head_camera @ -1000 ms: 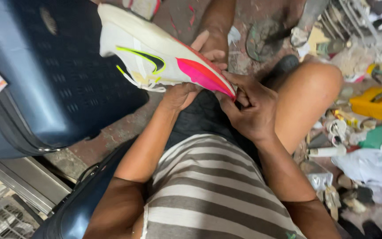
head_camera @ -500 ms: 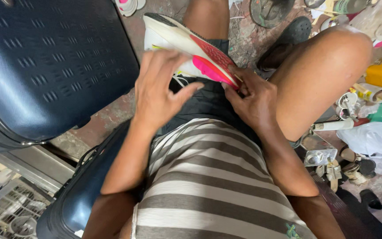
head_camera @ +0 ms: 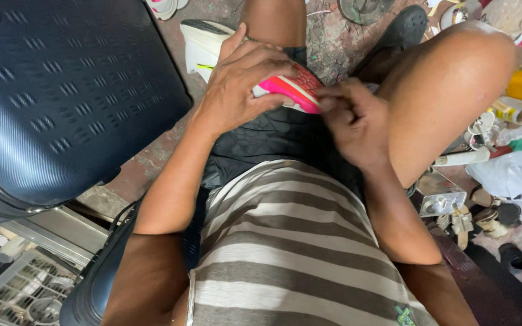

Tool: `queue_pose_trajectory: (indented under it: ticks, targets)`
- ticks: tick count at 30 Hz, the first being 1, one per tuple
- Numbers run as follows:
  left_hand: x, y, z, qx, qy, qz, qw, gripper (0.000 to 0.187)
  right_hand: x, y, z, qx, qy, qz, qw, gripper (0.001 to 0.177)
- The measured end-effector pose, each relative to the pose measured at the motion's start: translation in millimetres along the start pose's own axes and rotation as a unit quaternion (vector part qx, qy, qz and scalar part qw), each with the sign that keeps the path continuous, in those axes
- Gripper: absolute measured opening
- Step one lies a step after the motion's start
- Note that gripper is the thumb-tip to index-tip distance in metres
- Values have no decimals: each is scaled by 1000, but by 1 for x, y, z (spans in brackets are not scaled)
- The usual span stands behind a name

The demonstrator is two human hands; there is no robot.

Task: The person cleans a white and pink sneaker by first using a small stick to scrape the pink midsole, then wiping the upper with a white cloth, and finally scrubbing the sole with a metal brush. The person handles the shoe throughout, rotating it to access different areas.

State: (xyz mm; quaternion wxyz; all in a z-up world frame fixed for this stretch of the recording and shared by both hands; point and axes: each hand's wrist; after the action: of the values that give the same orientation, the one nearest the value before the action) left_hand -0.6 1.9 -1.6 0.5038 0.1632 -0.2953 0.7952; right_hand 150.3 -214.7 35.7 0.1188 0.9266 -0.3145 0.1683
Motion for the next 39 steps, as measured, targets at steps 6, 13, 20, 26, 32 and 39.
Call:
queue_pose_trajectory:
  ticks: [6,13,20,26,32,39]
  targets:
    - [1,-1,-9,-16,36,4,999,42,5,-19,-22,53,-186,-11,981,38]
    - [0,-2,-17,-22,38,-7,999,41,-4,-44,-51,85,6,-107,991,17]
    - [1,-4,-17,-29,40,-12,999,44,-11,-60,-44,189,83,-102,973,4]
    - [3,-7,-17,-34,37,-12,999,47,-14,-64,-42,236,108,-92,961,8]
    - [8,-10,-17,-38,26,-16,999,47,-9,-60,-40,241,125,-87,958,6]
    - [6,-15,-15,-10,36,-27,999,40,5,-50,-41,249,94,-80,961,5]
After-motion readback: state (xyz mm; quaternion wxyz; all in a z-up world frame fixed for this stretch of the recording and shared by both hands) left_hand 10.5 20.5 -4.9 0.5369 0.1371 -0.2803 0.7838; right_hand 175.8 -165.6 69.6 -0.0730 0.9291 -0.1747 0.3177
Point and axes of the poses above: each hand's wrist, its own y-axis away from the middle knuckle, its own x-axis out of the back of the hand, z = x × y, and after that the axes turned 6 degrees about z, right-handed
